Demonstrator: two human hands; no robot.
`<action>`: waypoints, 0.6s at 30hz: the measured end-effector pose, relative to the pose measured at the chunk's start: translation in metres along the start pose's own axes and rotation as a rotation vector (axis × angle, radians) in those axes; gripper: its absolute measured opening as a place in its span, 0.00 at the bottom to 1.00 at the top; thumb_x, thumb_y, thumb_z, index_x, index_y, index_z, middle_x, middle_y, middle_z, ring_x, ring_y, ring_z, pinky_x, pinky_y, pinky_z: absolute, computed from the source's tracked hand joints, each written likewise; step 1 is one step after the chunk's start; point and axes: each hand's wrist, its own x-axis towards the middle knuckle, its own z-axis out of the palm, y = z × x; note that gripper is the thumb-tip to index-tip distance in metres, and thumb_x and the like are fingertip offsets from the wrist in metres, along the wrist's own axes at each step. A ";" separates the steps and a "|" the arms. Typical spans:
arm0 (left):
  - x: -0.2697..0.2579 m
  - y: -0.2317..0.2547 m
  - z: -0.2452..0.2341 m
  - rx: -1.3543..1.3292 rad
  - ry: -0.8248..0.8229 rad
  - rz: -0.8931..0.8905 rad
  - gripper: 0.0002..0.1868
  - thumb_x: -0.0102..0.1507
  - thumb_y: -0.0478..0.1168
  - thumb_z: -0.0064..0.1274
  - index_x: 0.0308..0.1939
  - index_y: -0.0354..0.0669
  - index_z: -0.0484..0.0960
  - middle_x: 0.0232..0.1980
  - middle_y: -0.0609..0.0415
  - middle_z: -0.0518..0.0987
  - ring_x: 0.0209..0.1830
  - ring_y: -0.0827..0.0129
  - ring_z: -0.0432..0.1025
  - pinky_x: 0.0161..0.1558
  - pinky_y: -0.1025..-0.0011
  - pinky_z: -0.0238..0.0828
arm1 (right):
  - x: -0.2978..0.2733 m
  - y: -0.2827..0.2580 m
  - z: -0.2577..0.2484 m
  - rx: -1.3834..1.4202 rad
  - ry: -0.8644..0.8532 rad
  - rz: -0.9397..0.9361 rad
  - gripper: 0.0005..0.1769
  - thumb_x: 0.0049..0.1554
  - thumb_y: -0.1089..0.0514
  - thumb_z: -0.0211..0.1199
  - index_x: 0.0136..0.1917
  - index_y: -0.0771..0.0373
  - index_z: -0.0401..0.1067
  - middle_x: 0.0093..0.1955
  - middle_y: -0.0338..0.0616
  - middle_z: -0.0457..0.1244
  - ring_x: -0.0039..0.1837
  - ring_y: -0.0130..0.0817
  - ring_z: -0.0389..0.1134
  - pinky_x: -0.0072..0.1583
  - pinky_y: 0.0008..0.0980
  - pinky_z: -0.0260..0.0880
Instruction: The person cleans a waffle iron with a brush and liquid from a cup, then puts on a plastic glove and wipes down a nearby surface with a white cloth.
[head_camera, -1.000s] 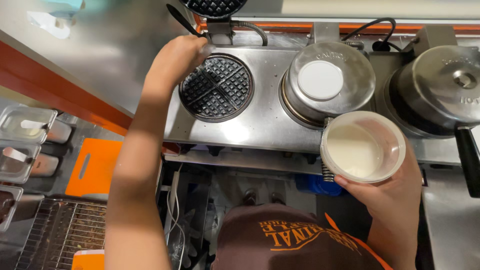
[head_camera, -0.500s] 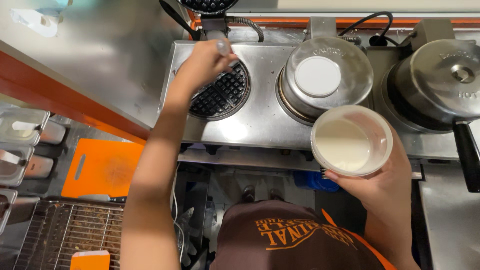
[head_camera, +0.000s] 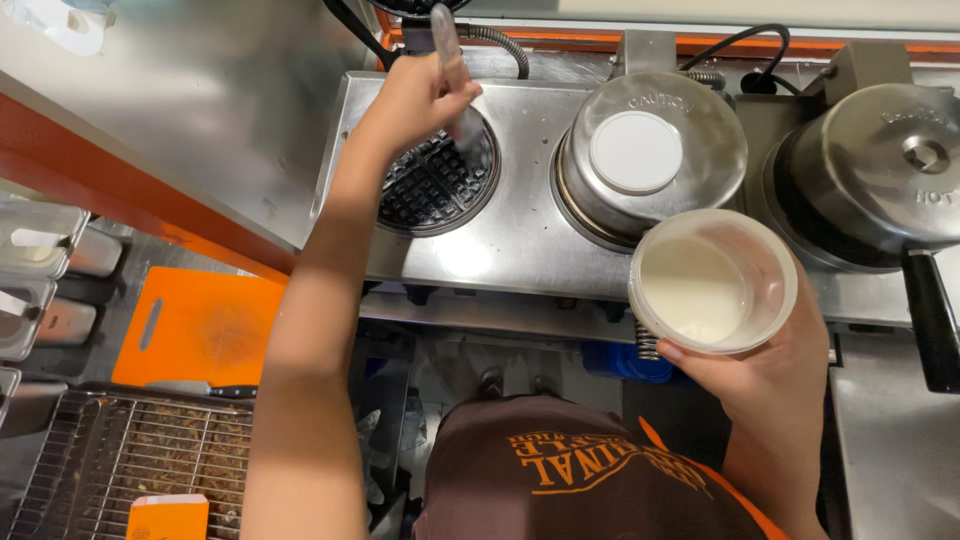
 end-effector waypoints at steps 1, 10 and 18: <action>0.003 -0.001 0.000 0.116 0.018 0.031 0.12 0.70 0.42 0.56 0.40 0.35 0.78 0.28 0.53 0.82 0.26 0.72 0.80 0.31 0.74 0.75 | -0.001 -0.001 0.000 -0.065 0.015 -0.004 0.49 0.38 0.73 0.74 0.72 0.70 0.63 0.68 0.48 0.65 0.68 0.33 0.68 0.68 0.32 0.71; -0.004 0.012 0.001 0.233 -0.020 0.022 0.11 0.69 0.41 0.56 0.37 0.35 0.79 0.26 0.51 0.82 0.26 0.71 0.81 0.31 0.72 0.75 | -0.002 0.003 -0.009 0.097 0.021 0.042 0.49 0.38 0.73 0.74 0.73 0.69 0.63 0.68 0.46 0.65 0.68 0.32 0.68 0.68 0.31 0.71; -0.013 0.016 0.012 0.150 0.031 -0.025 0.13 0.69 0.42 0.56 0.35 0.35 0.78 0.25 0.54 0.81 0.25 0.72 0.81 0.28 0.73 0.74 | -0.003 0.004 -0.012 0.077 -0.008 0.053 0.50 0.37 0.72 0.74 0.73 0.68 0.62 0.68 0.46 0.65 0.69 0.32 0.68 0.68 0.32 0.70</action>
